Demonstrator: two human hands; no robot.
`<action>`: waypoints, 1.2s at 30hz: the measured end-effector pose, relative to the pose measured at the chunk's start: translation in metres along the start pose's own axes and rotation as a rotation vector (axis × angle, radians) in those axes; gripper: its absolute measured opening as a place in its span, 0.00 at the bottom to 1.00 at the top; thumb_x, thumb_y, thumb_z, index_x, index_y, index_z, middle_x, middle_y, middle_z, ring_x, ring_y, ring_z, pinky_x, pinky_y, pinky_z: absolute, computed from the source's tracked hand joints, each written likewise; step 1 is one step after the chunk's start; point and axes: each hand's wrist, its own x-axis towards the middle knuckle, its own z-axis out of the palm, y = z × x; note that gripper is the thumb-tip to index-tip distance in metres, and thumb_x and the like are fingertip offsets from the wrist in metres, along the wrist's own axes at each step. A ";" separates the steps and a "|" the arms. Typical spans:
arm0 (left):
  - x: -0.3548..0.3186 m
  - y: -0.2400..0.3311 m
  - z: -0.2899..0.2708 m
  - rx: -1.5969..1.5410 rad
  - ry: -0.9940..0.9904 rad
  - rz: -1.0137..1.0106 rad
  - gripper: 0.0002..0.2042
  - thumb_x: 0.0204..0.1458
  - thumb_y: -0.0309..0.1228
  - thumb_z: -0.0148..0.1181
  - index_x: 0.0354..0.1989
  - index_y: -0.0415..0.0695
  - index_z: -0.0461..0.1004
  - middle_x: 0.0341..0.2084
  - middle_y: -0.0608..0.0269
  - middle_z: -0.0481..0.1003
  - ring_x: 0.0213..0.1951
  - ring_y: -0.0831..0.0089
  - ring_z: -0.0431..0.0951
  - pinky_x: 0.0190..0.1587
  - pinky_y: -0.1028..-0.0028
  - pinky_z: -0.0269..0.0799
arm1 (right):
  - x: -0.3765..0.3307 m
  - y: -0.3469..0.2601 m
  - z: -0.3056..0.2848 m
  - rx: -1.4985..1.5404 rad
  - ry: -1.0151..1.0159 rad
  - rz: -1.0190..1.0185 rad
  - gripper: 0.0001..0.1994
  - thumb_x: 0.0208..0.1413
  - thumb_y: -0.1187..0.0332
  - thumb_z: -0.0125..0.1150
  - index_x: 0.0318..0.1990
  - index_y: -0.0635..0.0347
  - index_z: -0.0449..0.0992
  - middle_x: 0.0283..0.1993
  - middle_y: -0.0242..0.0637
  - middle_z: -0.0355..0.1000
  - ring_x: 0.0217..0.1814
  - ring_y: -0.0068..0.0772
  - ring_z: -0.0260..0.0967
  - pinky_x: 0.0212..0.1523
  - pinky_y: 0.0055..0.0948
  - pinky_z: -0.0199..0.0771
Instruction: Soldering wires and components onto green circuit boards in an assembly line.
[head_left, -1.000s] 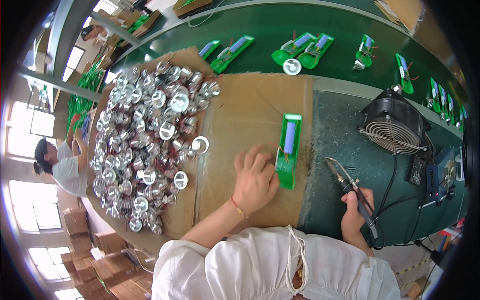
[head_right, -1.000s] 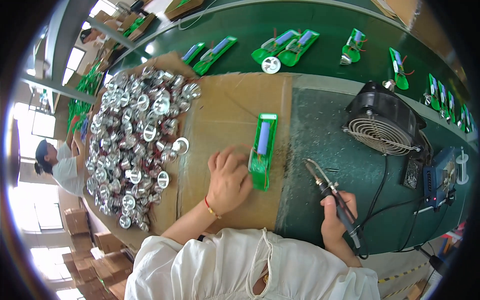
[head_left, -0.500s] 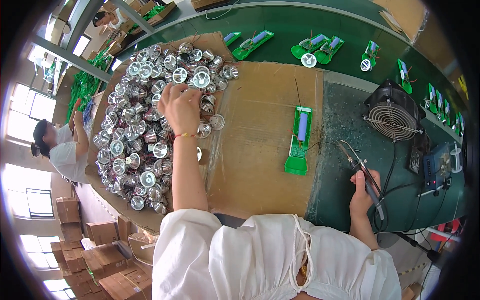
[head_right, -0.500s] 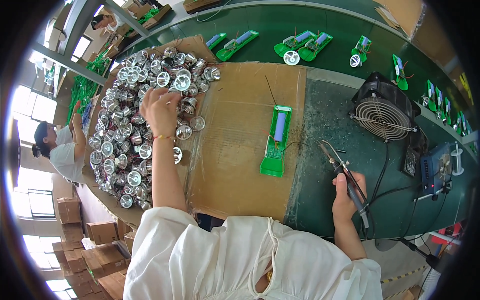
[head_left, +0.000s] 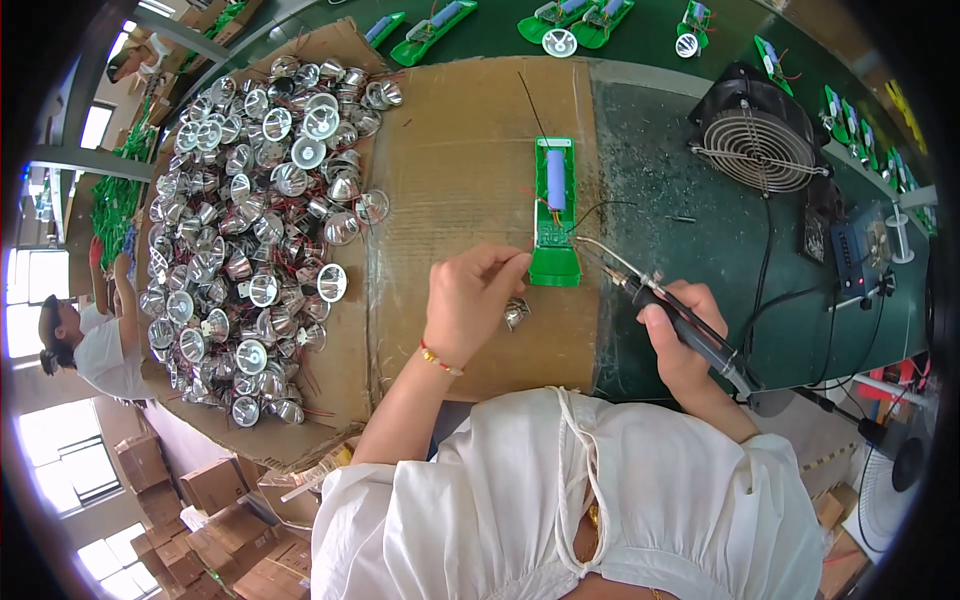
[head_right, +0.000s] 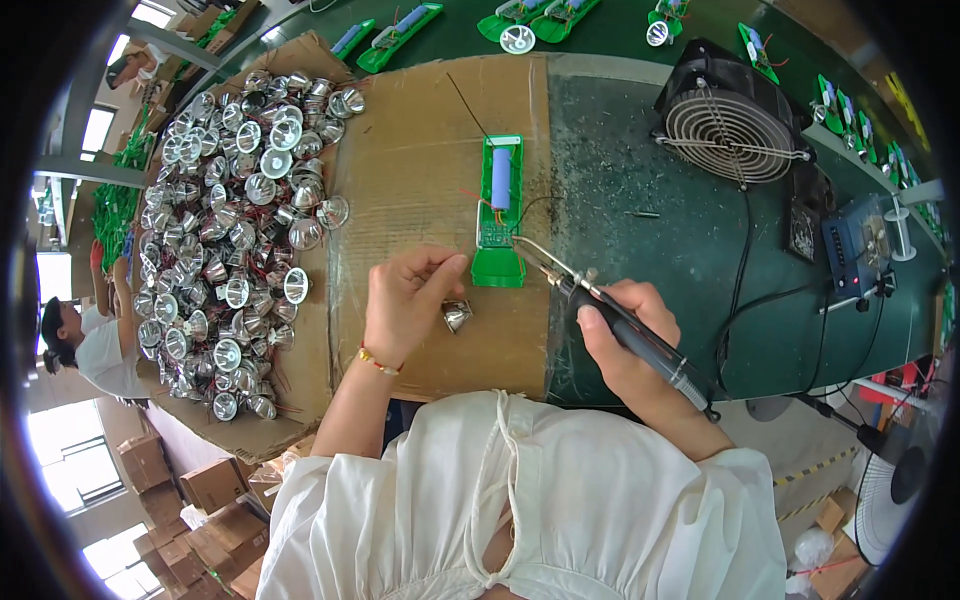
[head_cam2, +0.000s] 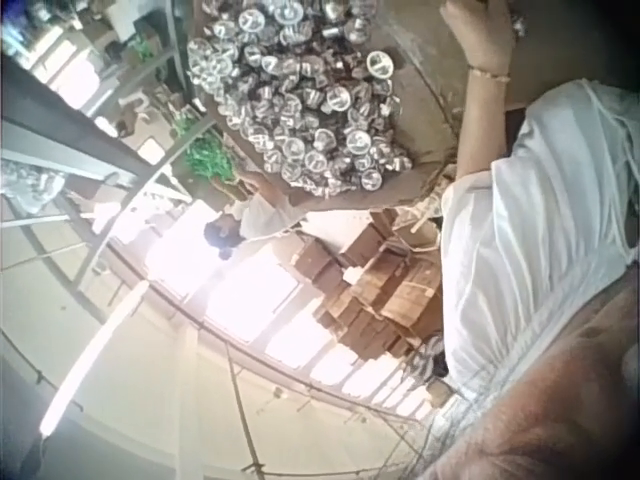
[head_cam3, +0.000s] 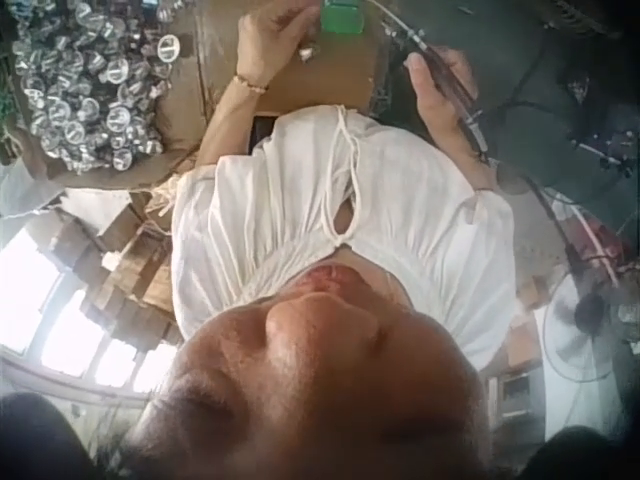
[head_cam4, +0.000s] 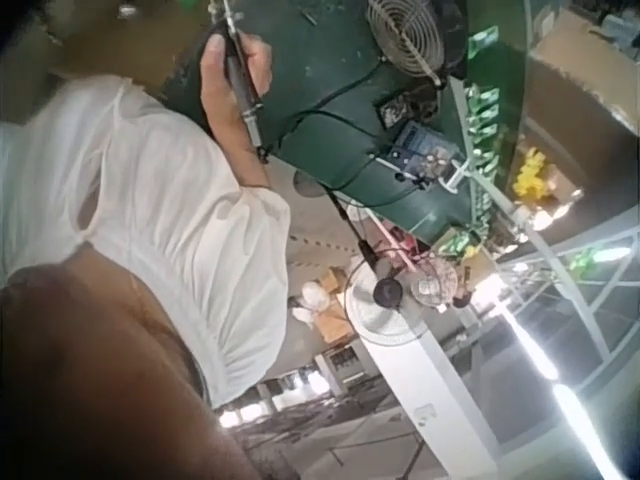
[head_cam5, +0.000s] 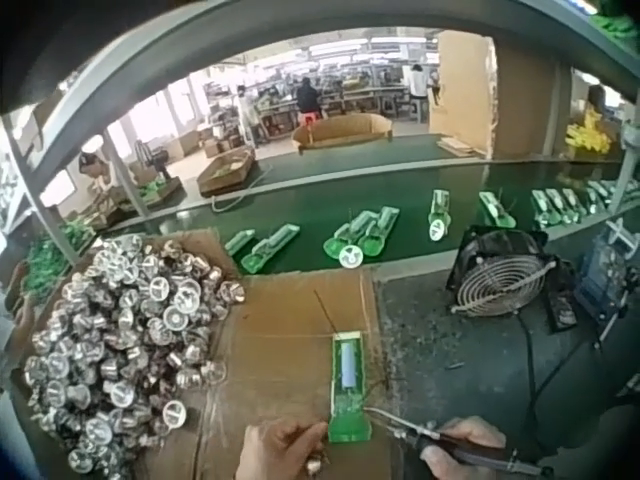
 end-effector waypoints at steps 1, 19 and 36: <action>0.001 0.004 0.005 0.023 0.004 -0.023 0.06 0.47 0.27 0.59 0.25 0.37 0.76 0.22 0.59 0.75 0.21 0.77 0.75 0.24 0.79 0.68 | 0.001 0.000 0.002 -0.005 0.022 -0.025 0.08 0.49 0.72 0.58 0.32 0.65 0.64 0.23 0.38 0.69 0.23 0.20 0.62 0.25 0.20 0.62; 0.017 -0.007 0.029 0.178 0.088 0.214 0.07 0.42 0.28 0.62 0.18 0.38 0.73 0.23 0.60 0.70 0.18 0.70 0.69 0.22 0.72 0.64 | 0.002 0.008 0.010 -0.015 0.028 0.001 0.07 0.49 0.74 0.58 0.32 0.66 0.67 0.23 0.38 0.70 0.22 0.20 0.64 0.25 0.19 0.64; 0.015 -0.006 0.029 0.124 0.090 0.192 0.07 0.41 0.28 0.63 0.19 0.38 0.73 0.24 0.59 0.70 0.20 0.70 0.70 0.24 0.73 0.65 | -0.005 0.007 0.002 -0.022 0.032 -0.003 0.07 0.51 0.74 0.56 0.33 0.66 0.66 0.25 0.38 0.69 0.25 0.21 0.66 0.26 0.19 0.64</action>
